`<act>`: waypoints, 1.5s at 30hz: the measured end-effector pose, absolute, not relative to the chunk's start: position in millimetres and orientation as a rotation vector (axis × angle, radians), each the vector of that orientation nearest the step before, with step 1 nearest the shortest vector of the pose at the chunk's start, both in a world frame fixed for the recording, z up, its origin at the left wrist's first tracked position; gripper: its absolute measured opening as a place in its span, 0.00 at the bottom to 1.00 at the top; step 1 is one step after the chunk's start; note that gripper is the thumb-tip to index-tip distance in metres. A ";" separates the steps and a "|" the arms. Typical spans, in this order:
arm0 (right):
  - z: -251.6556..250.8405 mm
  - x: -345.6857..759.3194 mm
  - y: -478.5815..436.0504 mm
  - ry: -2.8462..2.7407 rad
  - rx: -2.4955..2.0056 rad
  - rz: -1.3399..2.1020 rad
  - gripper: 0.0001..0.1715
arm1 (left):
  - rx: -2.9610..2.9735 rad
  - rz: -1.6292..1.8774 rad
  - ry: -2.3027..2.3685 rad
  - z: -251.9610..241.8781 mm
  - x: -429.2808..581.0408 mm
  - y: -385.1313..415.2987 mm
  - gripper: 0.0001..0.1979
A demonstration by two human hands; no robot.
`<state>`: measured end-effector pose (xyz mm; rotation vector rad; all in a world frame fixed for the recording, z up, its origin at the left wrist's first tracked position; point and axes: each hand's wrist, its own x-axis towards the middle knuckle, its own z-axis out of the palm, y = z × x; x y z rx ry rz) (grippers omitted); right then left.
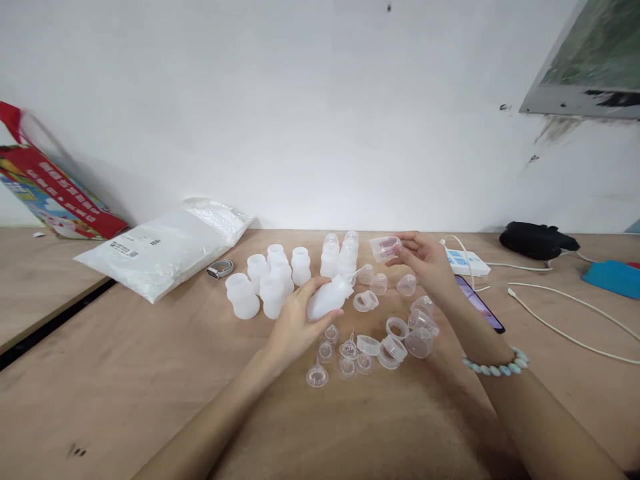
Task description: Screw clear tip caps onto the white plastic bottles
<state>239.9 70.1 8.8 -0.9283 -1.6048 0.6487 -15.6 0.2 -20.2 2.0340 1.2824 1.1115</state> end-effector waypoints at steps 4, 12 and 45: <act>16.2 228.3 51.2 -1.630 -0.809 0.904 0.24 | 1.995 1.138 1.246 -19.3 -14.6 0.4 0.20; 1.2 197.1 29.8 -1.743 -0.804 0.856 0.21 | 1.980 1.089 1.183 -20.0 -13.9 -0.7 0.21; -13.0 153.9 -3.9 -1.602 -0.659 0.926 0.60 | 1.461 1.349 0.865 -17.4 5.0 -18.7 0.19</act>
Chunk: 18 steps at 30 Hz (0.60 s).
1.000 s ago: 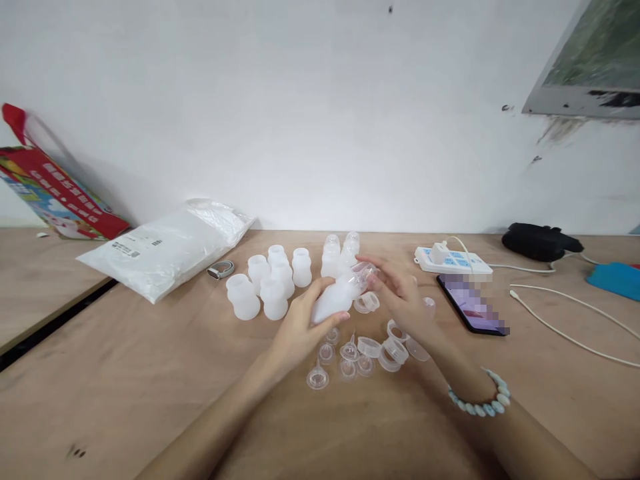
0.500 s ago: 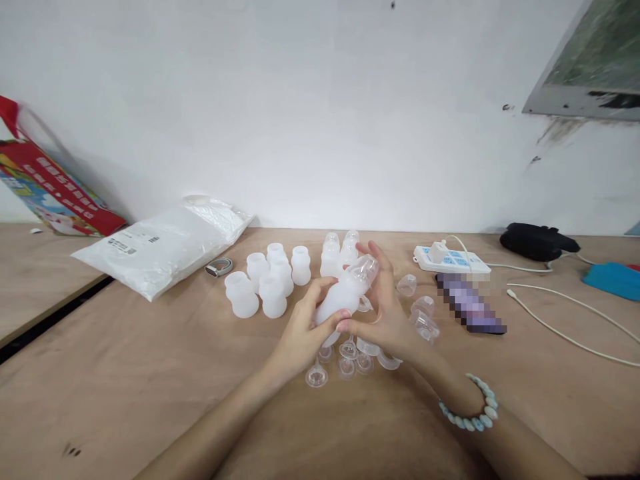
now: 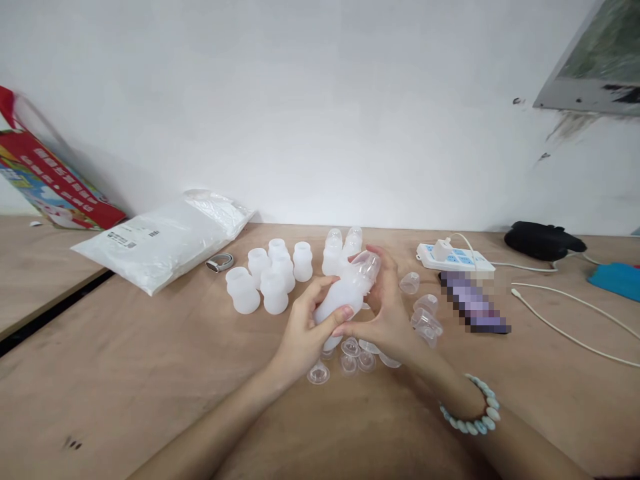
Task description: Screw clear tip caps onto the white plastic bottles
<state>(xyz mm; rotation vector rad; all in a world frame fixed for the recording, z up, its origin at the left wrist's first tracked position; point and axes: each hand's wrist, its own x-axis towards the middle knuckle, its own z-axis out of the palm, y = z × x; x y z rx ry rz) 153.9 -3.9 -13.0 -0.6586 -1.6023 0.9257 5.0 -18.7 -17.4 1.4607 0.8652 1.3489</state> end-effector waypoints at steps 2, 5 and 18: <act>-11.8 152.7 -3.5 -1.606 -0.652 0.922 0.60 | 1.459 1.368 0.845 -16.4 3.6 -18.0 0.18; -11.5 151.3 -3.5 -1.627 -0.638 0.933 0.58 | 1.466 1.363 0.817 -15.9 2.0 -16.4 0.18; -21.6 155.1 -5.8 -1.660 -0.736 0.745 0.55 | 1.462 1.266 0.740 -17.0 5.0 -11.4 0.17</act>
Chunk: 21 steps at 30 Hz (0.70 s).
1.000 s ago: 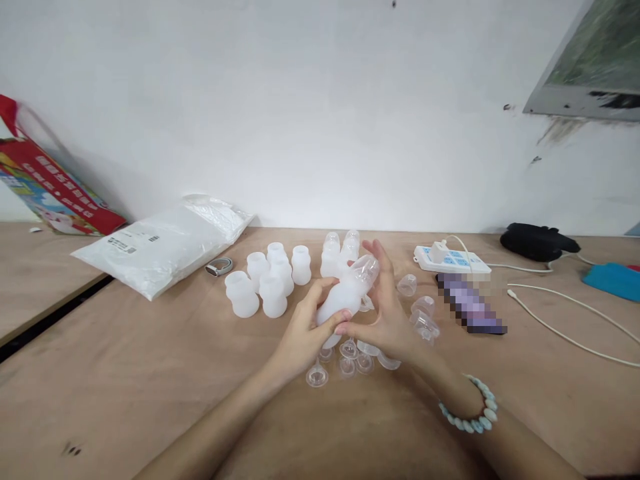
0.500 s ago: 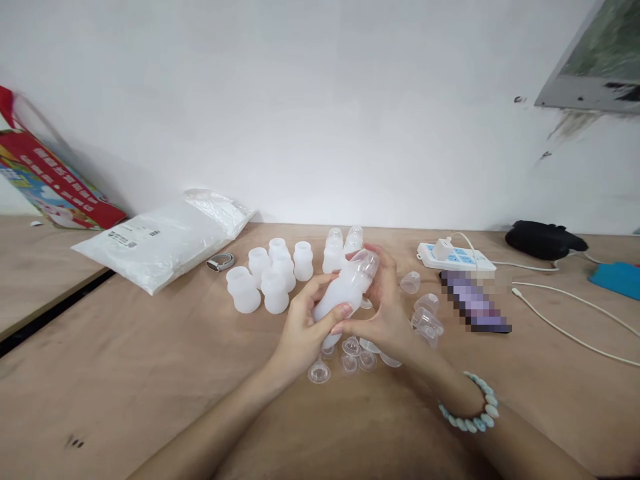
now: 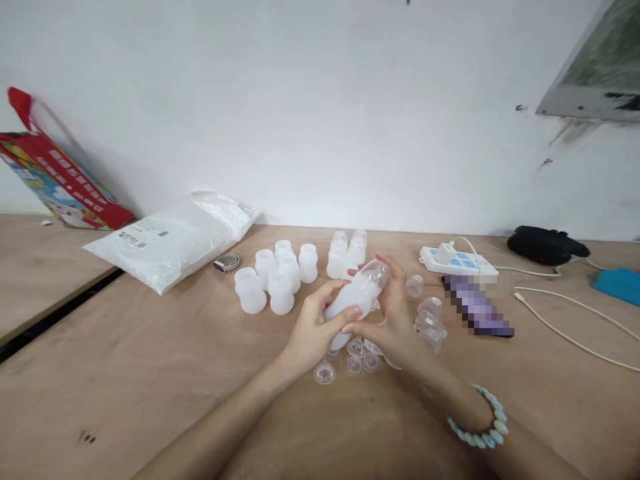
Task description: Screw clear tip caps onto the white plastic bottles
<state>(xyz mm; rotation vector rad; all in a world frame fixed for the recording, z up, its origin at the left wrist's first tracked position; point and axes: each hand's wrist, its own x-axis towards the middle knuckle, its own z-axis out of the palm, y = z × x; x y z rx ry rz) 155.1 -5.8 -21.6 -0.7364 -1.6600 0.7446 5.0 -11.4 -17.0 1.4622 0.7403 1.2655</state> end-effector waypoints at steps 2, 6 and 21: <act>-22.9 155.6 -4.9 -1.679 -0.787 0.720 0.56 | 1.473 1.254 0.756 -20.5 3.9 -9.6 0.17; -19.9 158.8 3.1 -1.757 -0.854 0.762 0.55 | 1.531 1.243 0.907 -30.2 -0.9 -3.5 0.17; 37.8 156.0 65.9 -2.058 -0.874 0.249 0.20 | 1.747 1.651 1.189 -33.9 -17.1 10.9 0.20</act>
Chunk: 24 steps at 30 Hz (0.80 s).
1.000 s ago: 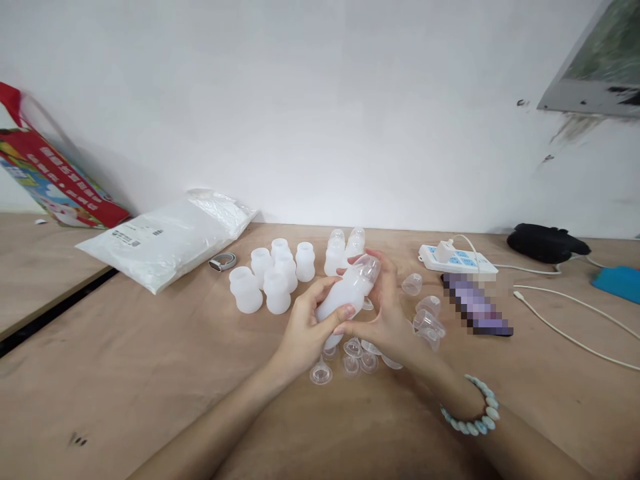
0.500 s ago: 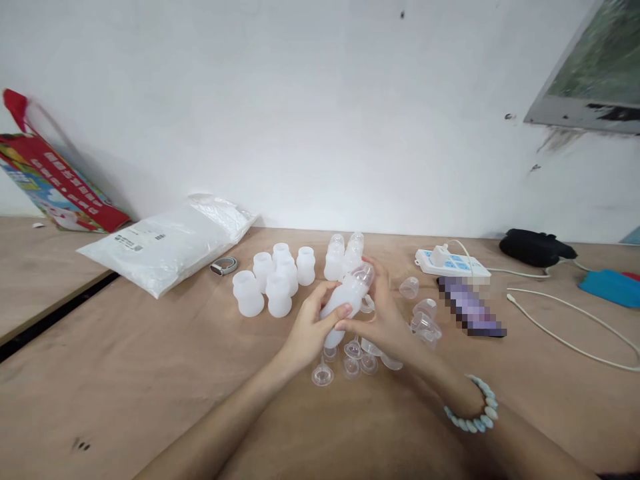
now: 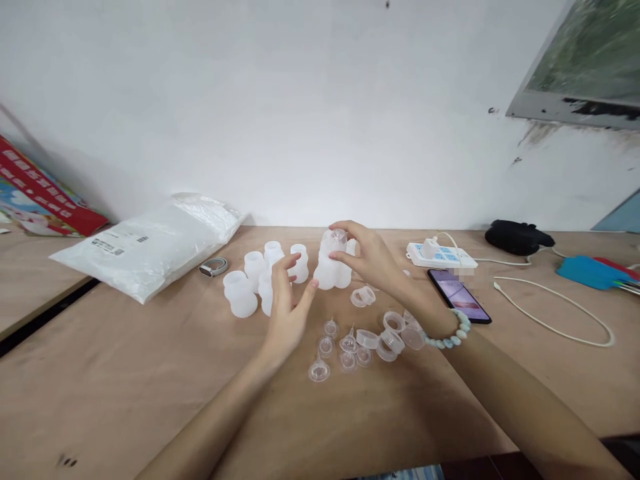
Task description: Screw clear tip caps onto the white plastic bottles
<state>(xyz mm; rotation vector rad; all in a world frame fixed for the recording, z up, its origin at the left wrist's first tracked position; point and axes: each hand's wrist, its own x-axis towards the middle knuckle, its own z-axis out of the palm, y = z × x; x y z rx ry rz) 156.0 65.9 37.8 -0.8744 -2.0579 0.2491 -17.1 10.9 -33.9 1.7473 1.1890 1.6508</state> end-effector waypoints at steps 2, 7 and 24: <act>34.6 150.0 71.9 -2.122 -0.945 0.123 0.19 | 1.745 1.706 1.193 -34.0 -18.2 11.6 0.18; 13.0 136.7 81.8 -2.253 -1.110 -0.167 0.19 | 1.705 1.782 1.176 -34.0 -18.3 12.6 0.15; 20.2 122.3 83.3 -2.188 -1.060 -0.450 0.15 | 1.735 2.178 1.176 -17.8 -21.9 3.3 0.11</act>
